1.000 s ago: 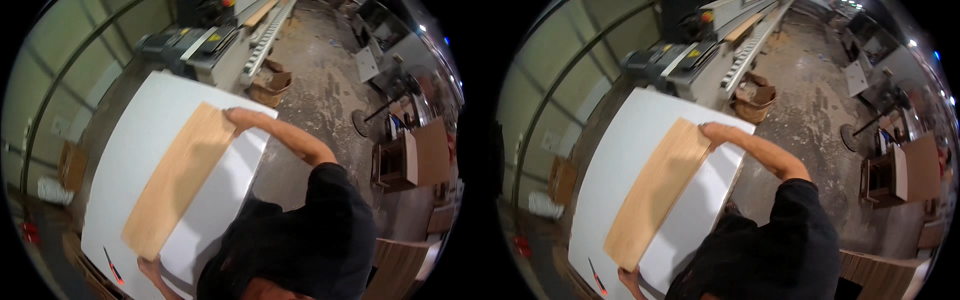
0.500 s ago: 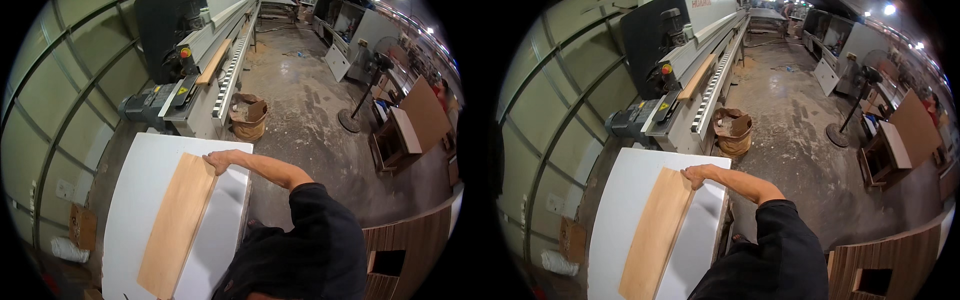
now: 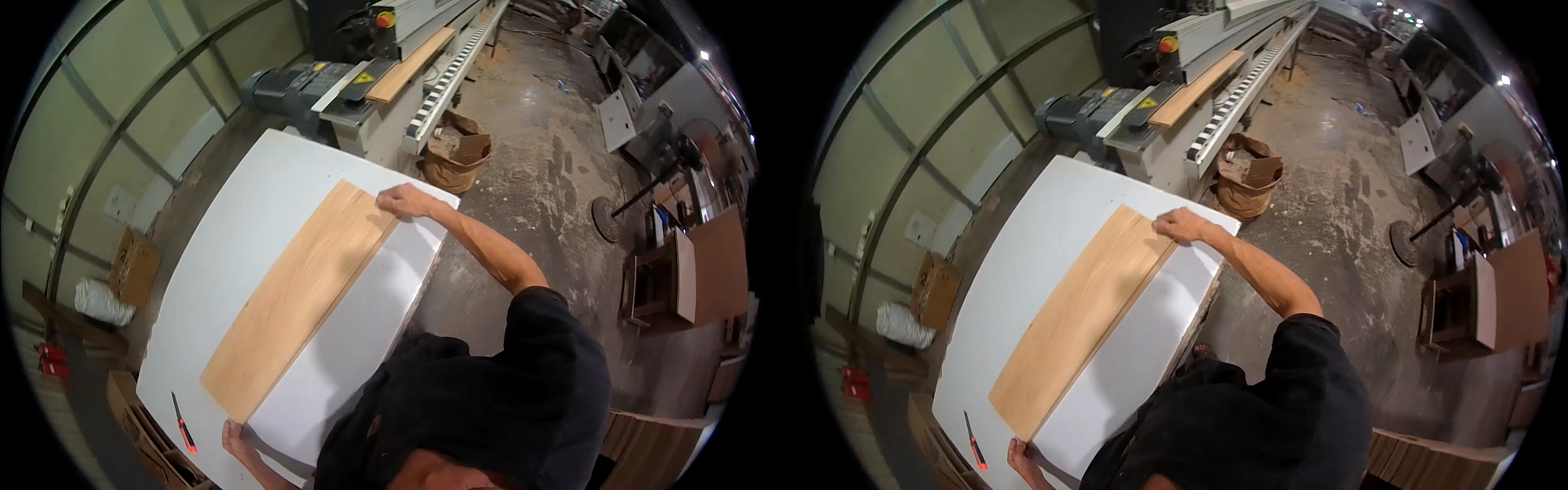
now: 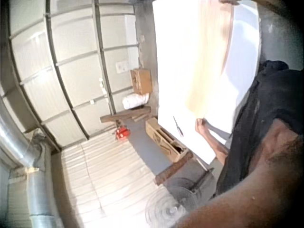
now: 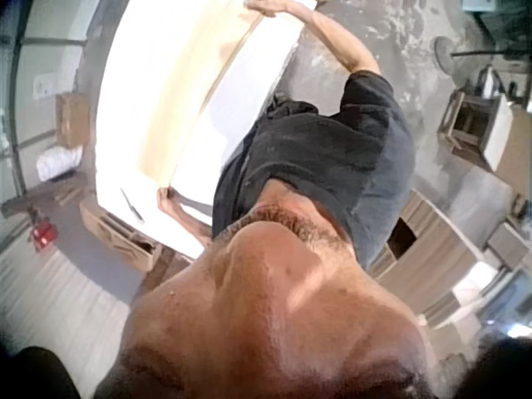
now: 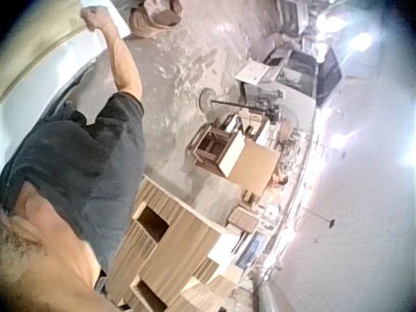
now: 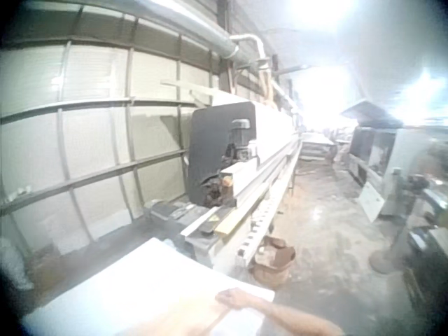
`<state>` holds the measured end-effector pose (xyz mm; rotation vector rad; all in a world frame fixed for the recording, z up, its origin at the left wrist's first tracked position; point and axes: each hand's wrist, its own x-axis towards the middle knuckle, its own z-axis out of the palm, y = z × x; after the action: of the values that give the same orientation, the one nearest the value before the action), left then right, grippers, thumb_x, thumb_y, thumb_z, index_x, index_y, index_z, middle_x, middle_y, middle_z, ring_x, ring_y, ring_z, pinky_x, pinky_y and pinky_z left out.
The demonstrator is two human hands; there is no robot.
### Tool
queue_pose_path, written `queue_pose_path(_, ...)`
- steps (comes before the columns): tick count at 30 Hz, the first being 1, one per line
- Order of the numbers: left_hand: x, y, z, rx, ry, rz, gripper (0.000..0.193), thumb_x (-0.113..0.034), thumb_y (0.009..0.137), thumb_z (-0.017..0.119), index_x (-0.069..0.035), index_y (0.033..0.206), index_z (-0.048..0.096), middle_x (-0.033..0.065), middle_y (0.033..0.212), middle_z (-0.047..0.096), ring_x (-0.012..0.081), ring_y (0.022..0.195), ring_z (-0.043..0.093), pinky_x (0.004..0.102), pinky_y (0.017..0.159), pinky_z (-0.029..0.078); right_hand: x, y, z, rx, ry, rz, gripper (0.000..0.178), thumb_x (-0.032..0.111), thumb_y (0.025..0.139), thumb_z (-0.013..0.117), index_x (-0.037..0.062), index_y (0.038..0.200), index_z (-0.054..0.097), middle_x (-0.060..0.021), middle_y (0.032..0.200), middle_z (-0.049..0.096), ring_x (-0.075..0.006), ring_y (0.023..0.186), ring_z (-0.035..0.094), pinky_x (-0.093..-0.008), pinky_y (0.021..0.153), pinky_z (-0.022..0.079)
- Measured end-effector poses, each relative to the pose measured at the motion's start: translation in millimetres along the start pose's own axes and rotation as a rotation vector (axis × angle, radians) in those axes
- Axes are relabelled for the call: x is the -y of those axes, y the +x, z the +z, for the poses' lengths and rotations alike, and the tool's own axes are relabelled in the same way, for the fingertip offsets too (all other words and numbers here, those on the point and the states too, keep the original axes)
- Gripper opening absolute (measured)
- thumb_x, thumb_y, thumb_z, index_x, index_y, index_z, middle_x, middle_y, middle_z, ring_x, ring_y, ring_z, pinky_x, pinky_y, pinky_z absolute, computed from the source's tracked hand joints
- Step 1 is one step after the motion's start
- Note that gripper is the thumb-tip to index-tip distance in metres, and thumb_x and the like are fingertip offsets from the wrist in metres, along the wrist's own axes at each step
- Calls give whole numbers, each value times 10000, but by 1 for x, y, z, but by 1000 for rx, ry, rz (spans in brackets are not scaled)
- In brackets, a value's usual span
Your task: The person moves wooden planks from a white table and stacks them on top of a larger wooden structure in a workshop environment, handling one plank at a time.
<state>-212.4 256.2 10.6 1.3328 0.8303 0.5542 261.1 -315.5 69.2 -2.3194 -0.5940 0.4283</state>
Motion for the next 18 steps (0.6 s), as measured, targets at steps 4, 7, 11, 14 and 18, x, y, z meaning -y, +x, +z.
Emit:
queue_pose_path(4, -23, -27, 4, -280, 159, 31, 327, -51, 768, 626, 62, 1059, 531, 82, 886, 583, 163, 752, 546, 282, 671, 437, 6, 22, -15, -349, -256, -134, 573, 445, 930, 417, -33, 1235, 502, -280, 1172, 540, -392, 1112, 508, -426, 979, 391)
queue_pose_path(7, -46, -39, 15, -341, 207, 35, 451, -106, 804, 645, 79, 1195, 519, 130, 1023, 607, 198, 892, 589, 307, 771, 473, 17, 51, -39, -495, -347, -251, 537, 397, 938, 434, -27, 1265, 475, -233, 1303, 462, -382, 1226, 401, -423, 1051, 320)
queue_pose_path(11, -72, -43, 53, -354, 177, 102, 348, -112, 797, 686, -1, 1116, 604, 44, 842, 642, 136, 743, 594, 266, 675, 471, 2, 105, -62, -584, -561, -296, 564, 409, 945, 404, -38, 1288, 434, -239, 1344, 424, -392, 1277, 346, -425, 1078, 275)
queue_pose_path(14, -87, -42, 83, -287, 254, 133, 437, -177, 818, 674, 54, 1172, 560, 90, 977, 613, 165, 835, 571, 288, 722, 456, -18, 135, -75, -438, -624, -161, 584, 418, 953, 380, -36, 1320, 400, -234, 1379, 392, -379, 1295, 333, -430, 1091, 254)
queue_pose_path(18, -105, -38, 131, -230, 229, 186, 434, -175, 819, 676, 62, 1163, 560, 91, 983, 615, 163, 838, 572, 285, 726, 460, -58, 159, -93, -506, -622, -142, 622, 457, 953, 348, -29, 1342, 380, -224, 1410, 361, -376, 1319, 306, -432, 1098, 239)
